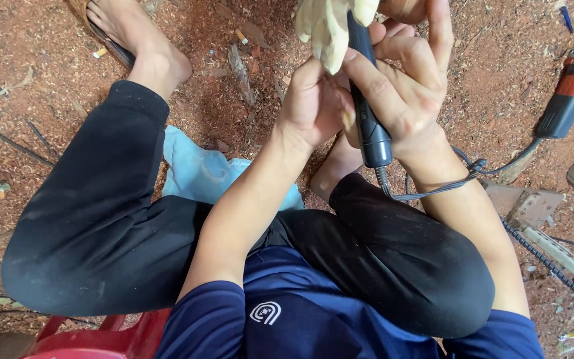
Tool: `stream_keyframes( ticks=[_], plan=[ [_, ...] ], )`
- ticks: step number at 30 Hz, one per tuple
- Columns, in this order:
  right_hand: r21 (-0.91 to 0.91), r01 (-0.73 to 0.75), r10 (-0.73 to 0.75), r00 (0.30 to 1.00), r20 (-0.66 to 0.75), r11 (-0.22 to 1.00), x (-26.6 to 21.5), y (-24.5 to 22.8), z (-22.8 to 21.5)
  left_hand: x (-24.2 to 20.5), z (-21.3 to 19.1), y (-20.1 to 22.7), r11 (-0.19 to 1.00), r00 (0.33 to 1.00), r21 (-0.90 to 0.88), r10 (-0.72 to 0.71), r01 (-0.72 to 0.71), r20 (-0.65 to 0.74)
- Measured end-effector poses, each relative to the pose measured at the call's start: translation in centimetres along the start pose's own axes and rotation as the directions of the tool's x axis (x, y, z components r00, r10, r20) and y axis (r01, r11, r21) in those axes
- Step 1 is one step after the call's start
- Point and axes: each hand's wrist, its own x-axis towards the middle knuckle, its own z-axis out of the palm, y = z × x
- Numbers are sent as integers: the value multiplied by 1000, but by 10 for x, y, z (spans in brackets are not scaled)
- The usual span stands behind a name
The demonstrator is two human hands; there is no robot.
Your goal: Carving intricate details into a wooden sculpture using a handheld rotary tool.
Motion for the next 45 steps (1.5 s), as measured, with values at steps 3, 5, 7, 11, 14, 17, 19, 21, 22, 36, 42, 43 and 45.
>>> stream_keyframes(
  ticks=[3,5,7,11,14,17,19,21,22,36,42,43,45],
  plan=[
    [4,4,-4,1000,-23,1000,7,-2,-1,0,10,2,999,998,42,15,-12,-69],
    [2,-5,6,999,-42,1000,9,-4,-2,-4,24,3,997,997,42,73,-71,-40],
    [2,-3,3,999,-34,1000,8,-3,-1,-1,14,2,996,995,51,75,-72,-61],
    [3,8,-8,1000,-5,1000,-3,2,2,5,-7,-3,997,996,-19,76,-75,45],
    [-11,30,-30,1000,10,999,-3,4,2,10,-13,-6,993,994,-52,103,-104,-33],
    [-28,31,-30,999,16,999,-7,5,4,4,-1,0,999,999,-2,48,-48,-12],
    [-15,28,-28,999,28,999,-5,5,2,8,-7,-3,999,999,-14,49,-49,-9],
    [0,23,-23,999,42,1000,-5,3,1,9,-9,-4,998,999,-27,48,-48,-8],
    [0,8,-8,999,42,1000,-4,2,0,8,-7,-3,1000,1000,-19,19,-19,-11],
    [-27,23,-21,998,57,999,-9,5,2,17,-1,-15,940,807,-292,308,-176,504],
    [-41,-2,4,998,58,999,-23,15,5,19,2,-16,964,933,-224,206,-143,293],
    [-45,19,-17,998,55,999,-23,16,5,18,9,-14,952,895,-245,266,-185,358],
    [-48,40,-38,998,55,998,-22,16,4,19,10,-15,936,849,-270,326,-227,416]
  ],
)
